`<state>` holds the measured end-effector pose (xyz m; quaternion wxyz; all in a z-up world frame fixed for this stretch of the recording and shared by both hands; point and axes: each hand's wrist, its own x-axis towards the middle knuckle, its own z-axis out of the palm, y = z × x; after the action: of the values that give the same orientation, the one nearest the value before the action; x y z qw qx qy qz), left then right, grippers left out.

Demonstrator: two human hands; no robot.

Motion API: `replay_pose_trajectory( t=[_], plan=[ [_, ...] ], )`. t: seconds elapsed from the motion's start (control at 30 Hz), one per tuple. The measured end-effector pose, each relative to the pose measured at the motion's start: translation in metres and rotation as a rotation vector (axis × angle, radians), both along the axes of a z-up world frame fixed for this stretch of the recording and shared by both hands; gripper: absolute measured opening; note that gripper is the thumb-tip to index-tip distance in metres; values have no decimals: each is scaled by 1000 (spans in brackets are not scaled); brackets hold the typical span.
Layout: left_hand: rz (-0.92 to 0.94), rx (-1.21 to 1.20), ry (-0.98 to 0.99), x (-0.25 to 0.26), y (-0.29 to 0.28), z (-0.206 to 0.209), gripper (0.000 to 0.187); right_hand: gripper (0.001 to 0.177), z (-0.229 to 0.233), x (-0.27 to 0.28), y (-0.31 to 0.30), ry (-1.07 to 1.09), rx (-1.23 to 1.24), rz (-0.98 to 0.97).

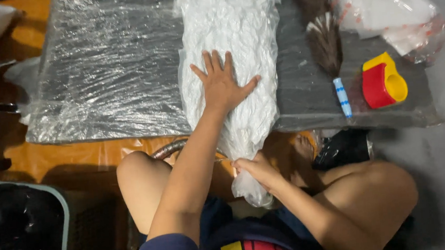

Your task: A person is manually vacuum sealing a pillow by placing it in a plastic bag, using a vacuum hose to remove the air, and then sealing the bag with tape.

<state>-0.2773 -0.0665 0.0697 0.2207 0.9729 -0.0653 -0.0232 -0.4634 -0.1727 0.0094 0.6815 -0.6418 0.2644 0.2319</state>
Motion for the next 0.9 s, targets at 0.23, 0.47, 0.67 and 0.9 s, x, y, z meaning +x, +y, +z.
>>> replay_pose_trajectory(
  t=[0.23, 0.47, 0.67, 0.9],
  plan=[
    [12, 18, 17, 2, 0, 3, 106, 20, 7, -3, -1, -30, 8, 30],
    [13, 25, 18, 4, 0, -1, 107, 26, 25, -3, 5, -68, -110, 88],
    [12, 43, 23, 5, -2, -2, 106, 55, 0, 1, -1, 46, -294, 160],
    [-191, 175, -227, -16, -38, 2, 76, 30, -2, 4, 3, -20, -100, 51]
  ],
)
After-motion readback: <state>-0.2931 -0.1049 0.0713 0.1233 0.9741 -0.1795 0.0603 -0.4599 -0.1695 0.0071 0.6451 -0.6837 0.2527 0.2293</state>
